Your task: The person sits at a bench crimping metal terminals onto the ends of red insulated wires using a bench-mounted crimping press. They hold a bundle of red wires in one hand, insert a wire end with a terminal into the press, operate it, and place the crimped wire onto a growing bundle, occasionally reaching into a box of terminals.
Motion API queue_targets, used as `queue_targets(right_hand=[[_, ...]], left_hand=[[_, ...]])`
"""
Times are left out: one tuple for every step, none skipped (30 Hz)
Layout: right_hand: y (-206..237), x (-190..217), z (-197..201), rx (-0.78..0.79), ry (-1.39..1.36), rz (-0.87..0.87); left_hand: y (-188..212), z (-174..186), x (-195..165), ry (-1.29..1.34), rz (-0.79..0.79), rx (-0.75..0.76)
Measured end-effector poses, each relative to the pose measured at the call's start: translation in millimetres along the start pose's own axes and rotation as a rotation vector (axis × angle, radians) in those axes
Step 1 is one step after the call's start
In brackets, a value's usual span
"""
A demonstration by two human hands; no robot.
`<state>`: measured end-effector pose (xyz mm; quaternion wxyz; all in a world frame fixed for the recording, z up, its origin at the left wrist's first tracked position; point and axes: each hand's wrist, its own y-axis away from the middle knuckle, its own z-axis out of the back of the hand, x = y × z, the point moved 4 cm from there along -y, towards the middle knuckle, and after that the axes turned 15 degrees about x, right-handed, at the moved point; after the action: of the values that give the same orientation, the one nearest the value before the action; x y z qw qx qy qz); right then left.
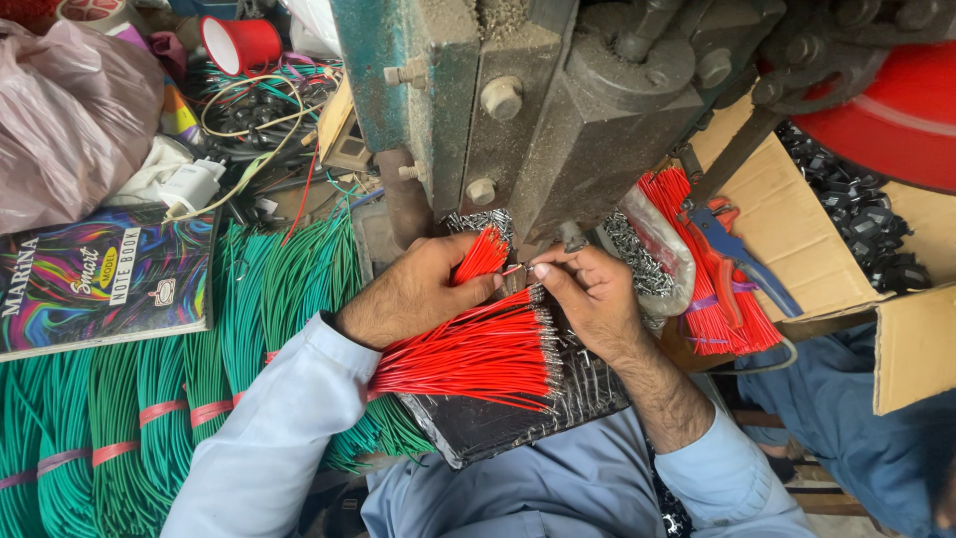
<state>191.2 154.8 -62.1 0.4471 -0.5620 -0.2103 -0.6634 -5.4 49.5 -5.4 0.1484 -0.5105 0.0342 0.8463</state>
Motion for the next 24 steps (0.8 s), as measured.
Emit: queue_targets(right_hand=[[0.1,-0.4,-0.1,0.0,-0.009,0.003],[0.3,-0.7,0.0,0.001,-0.009,0.004],[0.2,-0.8,0.1,0.003,-0.009,0.005],[0.1,-1.0,0.2,0.004,-0.01,0.007],[0.4,-1.2,0.2,0.002,-0.006,0.003],[0.4,-1.3,0.3,0.0,-0.003,-0.001],[0.2,-1.3,0.3,-0.002,0.0,-0.004],[0.1,-1.2,0.7,-0.004,0.007,-0.008],[0.9,-0.9,0.8,-0.005,0.014,-0.012],[1.0,-0.7,1.0,-0.006,0.02,-0.017],[0.9,-0.4,1.0,-0.005,0.023,-0.014],[0.7,-0.2,1.1,-0.004,0.026,-0.012],[0.8,0.1,1.2,-0.004,0.029,-0.009],[0.9,0.0,1.2,-0.006,0.028,-0.01],[0.9,-0.2,1.2,-0.007,0.028,-0.012],[0.8,-0.5,1.1,-0.008,0.027,-0.013],[1.0,-0.7,1.0,-0.007,0.025,-0.011],[1.0,-0.9,1.0,-0.007,0.023,-0.008],[0.9,-1.1,1.0,-0.007,0.02,-0.006],[0.7,-1.5,1.0,-0.007,0.017,-0.005],[0.9,-1.8,0.9,-0.007,0.014,-0.005],[1.0,-2.0,1.0,-0.007,0.011,-0.005],[1.1,-2.2,1.1,-0.006,0.006,-0.005],[1.2,-2.4,1.2,-0.004,0.0,-0.006]], left_hand=[[-0.3,0.0,0.1,-0.002,0.001,0.002],[-0.3,-0.1,0.1,-0.004,0.003,0.003],[-0.2,0.1,0.0,-0.004,0.001,0.002],[-0.1,0.4,-0.1,-0.004,-0.001,0.002],[0.2,0.1,-0.4,-0.004,-0.004,0.003],[0.4,-0.2,-0.7,-0.001,-0.009,0.003],[0.5,-0.3,-1.1,0.001,-0.015,0.003],[0.4,-0.1,-1.3,0.004,-0.021,0.003],[0.4,-0.3,-1.2,0.0,-0.016,0.003],[0.2,-0.3,-1.0,-0.004,-0.012,0.004],[0.0,-0.1,-0.8,-0.007,-0.007,0.004],[0.0,0.1,-0.6,-0.007,-0.006,0.005],[0.0,0.0,-0.8,-0.006,-0.006,0.006],[0.0,-0.2,-0.9,-0.005,-0.006,0.007],[-0.2,0.0,-0.8,-0.01,-0.003,0.006],[-0.4,0.1,-0.7,-0.015,0.001,0.005],[-0.4,-0.1,-0.7,-0.019,0.004,0.004],[-0.4,-0.2,-0.8,-0.016,0.002,0.005],[-0.4,-0.2,-0.8,-0.013,0.001,0.007],[-0.4,-0.1,-0.7,-0.011,-0.001,0.009],[-0.1,-0.4,-0.7,-0.012,0.0,0.009],[0.0,-0.6,-0.6,-0.013,0.001,0.01],[-0.1,-0.5,-0.5,-0.015,0.001,0.01],[-0.3,-0.3,-0.5,-0.013,-0.003,0.009]])
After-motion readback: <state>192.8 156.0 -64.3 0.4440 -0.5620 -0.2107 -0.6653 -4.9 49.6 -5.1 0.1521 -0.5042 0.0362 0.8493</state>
